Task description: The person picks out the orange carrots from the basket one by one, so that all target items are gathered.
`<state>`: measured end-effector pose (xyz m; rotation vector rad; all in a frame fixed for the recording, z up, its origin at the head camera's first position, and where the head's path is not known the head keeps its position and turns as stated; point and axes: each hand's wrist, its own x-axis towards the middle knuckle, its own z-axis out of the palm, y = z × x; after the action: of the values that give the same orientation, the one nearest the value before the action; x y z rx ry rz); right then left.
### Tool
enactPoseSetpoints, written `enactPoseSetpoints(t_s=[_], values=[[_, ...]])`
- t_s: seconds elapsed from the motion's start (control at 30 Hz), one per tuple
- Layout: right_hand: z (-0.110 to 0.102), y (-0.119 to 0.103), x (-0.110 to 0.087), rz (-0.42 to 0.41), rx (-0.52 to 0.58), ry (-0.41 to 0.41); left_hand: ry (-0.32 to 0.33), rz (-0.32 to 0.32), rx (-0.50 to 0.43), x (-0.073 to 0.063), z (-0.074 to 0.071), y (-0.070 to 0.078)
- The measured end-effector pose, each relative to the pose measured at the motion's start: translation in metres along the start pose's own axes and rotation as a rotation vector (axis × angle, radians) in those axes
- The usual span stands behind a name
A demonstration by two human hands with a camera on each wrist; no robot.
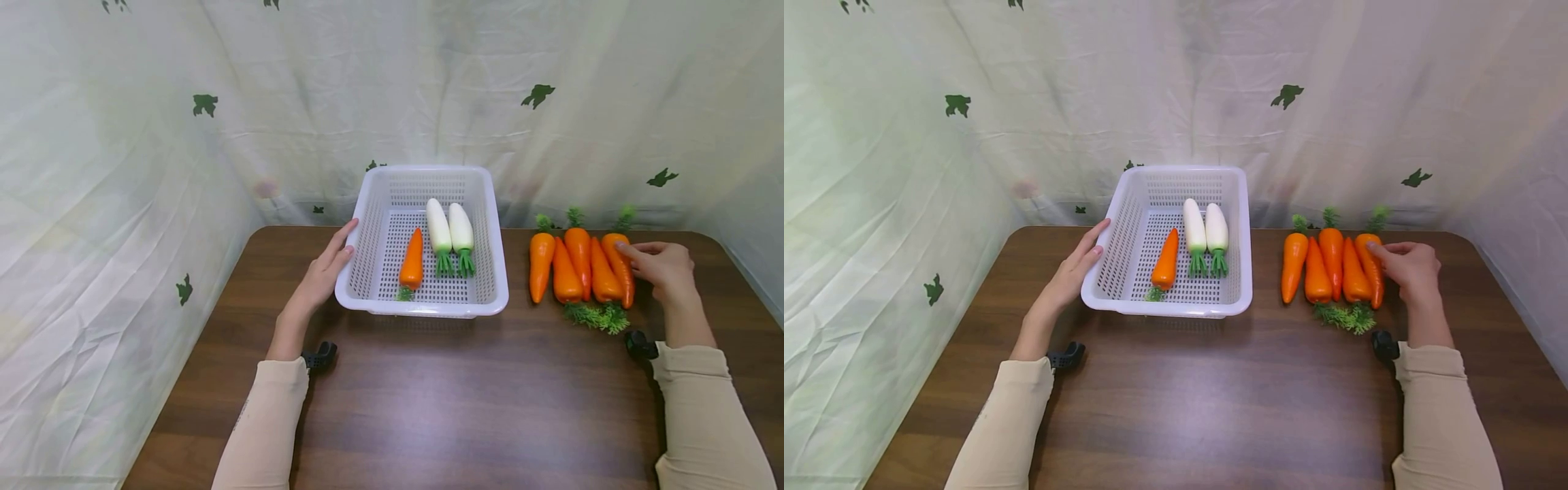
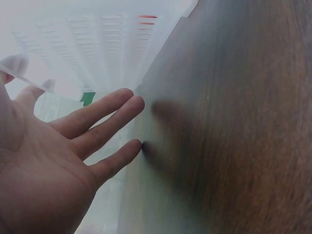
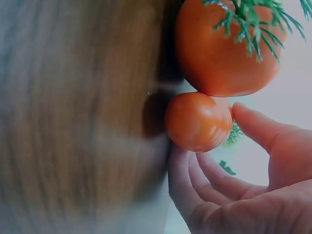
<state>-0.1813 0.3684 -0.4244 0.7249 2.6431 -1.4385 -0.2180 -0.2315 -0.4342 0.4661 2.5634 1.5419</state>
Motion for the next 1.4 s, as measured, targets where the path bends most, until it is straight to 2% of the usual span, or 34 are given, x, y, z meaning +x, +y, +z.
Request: enactPoseSetpoints(t_s=[0.27, 0.5, 0.73, 0.97, 1.4], values=[[-0.0027, -0.0023, -0.0024, 0.007, -0.010, -0.003, -0.009, -0.002, -0.002, 0.0004, -0.0004, -0.0018], [-0.0069, -0.0010, -0.0041, 0.000, 0.039, -0.006, -0.011, -0.004, -0.002, -0.0001, -0.0009, 0.0009], [-0.0089, 0.0010, -0.0053, 0.029, -0.021, 0.003, -0.008, -0.003, -0.003, 0.0011, -0.0009, -0.0004], [-0.0017, 0.0002, -0.0032, 0.015, 0.018, 0.005, -0.004, -0.010, 0.009, 0.0000, -0.0003, -0.0006], [-0.0058, -0.0009, -0.0049, 0.056, -0.029, 0.016, -0.010, -0.009, 0.002, -0.0003, -0.0007, -0.0007]])
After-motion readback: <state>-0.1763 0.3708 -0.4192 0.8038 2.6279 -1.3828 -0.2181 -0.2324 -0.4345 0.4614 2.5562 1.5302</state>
